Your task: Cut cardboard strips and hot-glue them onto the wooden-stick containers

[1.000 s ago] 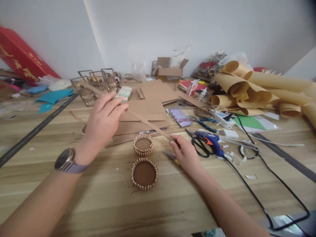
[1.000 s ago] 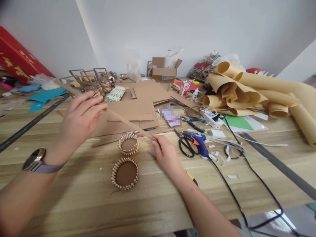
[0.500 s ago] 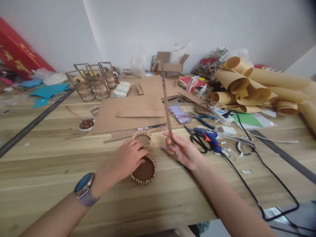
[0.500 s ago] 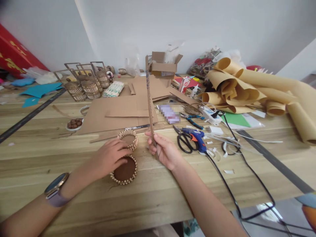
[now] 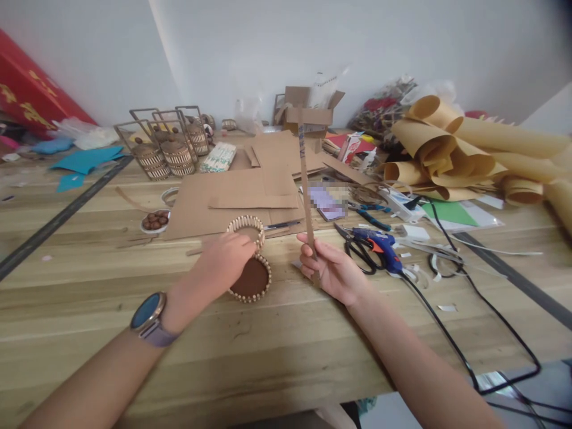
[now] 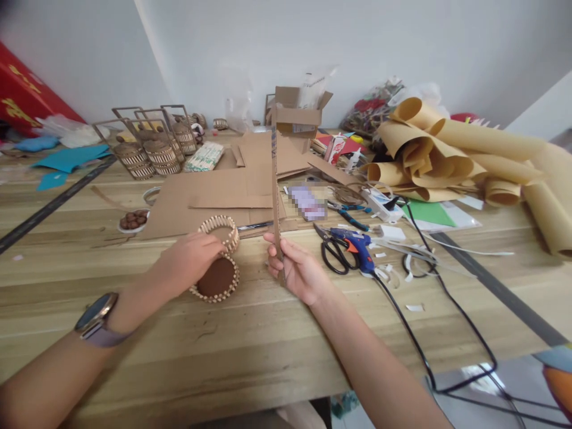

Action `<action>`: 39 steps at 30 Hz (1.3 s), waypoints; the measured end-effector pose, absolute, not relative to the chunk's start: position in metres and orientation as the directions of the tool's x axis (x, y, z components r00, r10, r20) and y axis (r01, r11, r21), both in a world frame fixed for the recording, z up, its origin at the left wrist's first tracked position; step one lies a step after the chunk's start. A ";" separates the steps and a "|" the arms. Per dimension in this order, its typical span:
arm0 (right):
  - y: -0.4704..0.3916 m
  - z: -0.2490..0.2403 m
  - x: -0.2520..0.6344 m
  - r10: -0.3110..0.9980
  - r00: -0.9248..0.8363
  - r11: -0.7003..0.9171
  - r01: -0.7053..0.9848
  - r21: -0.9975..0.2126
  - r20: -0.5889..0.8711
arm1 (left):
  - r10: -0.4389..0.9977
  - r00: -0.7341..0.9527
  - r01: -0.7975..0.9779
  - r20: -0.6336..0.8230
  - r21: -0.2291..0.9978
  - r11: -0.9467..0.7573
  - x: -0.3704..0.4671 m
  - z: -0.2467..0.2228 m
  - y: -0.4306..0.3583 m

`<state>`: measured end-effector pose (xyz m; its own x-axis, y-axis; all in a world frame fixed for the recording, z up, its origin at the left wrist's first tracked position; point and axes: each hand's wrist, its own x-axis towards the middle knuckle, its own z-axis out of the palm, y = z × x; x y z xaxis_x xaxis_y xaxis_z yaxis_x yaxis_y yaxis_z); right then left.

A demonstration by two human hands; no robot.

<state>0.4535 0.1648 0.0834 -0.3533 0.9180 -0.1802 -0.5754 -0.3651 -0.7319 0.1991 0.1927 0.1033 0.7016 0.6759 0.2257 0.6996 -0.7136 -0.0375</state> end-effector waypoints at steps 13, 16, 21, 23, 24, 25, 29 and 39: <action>0.163 0.078 0.449 0.948 -0.281 -0.263 -0.439 -0.859 -0.146 | 0.700 0.667 0.726 0.256 -0.010 -0.688 0.201 0.085 0.231; 0.161 0.077 0.446 0.961 -0.231 -0.233 -0.367 -0.901 -0.154 | 0.678 0.608 0.726 0.413 0.056 -0.685 0.196 0.085 0.220; 0.159 0.075 0.442 0.979 -0.182 -0.119 -0.135 -0.984 -0.094 | 0.600 0.625 0.635 0.499 0.122 -0.763 0.185 0.083 0.184; 0.159 0.074 0.441 0.980 -0.189 -0.080 -0.081 -0.993 -0.064 | 0.589 0.654 0.628 0.474 0.095 -0.773 0.184 0.078 0.171; 0.159 0.073 0.440 0.980 -0.190 -0.064 -0.058 -0.996 -0.052 | 0.594 0.660 0.635 0.461 0.081 -0.768 0.184 0.075 0.167; 0.159 0.072 0.440 0.980 -0.193 -0.051 -0.037 -0.998 -0.043 | 0.601 0.660 0.644 0.452 0.072 -0.762 0.186 0.073 0.163; 0.158 0.069 0.440 0.974 -0.227 -0.013 0.025 -1.000 -0.018 | 0.592 0.638 0.648 0.493 0.072 -0.758 0.194 0.065 0.158; 0.155 0.075 0.440 0.957 -0.282 0.108 0.115 -0.987 0.072 | 0.625 0.638 0.644 0.449 0.134 -0.753 0.198 0.065 0.148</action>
<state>0.4397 0.1546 0.0750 -0.2825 0.9566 0.0718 0.1148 0.1080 -0.9875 0.1982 0.1478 0.0652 0.6383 0.6254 0.4488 0.6439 -0.7533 0.1339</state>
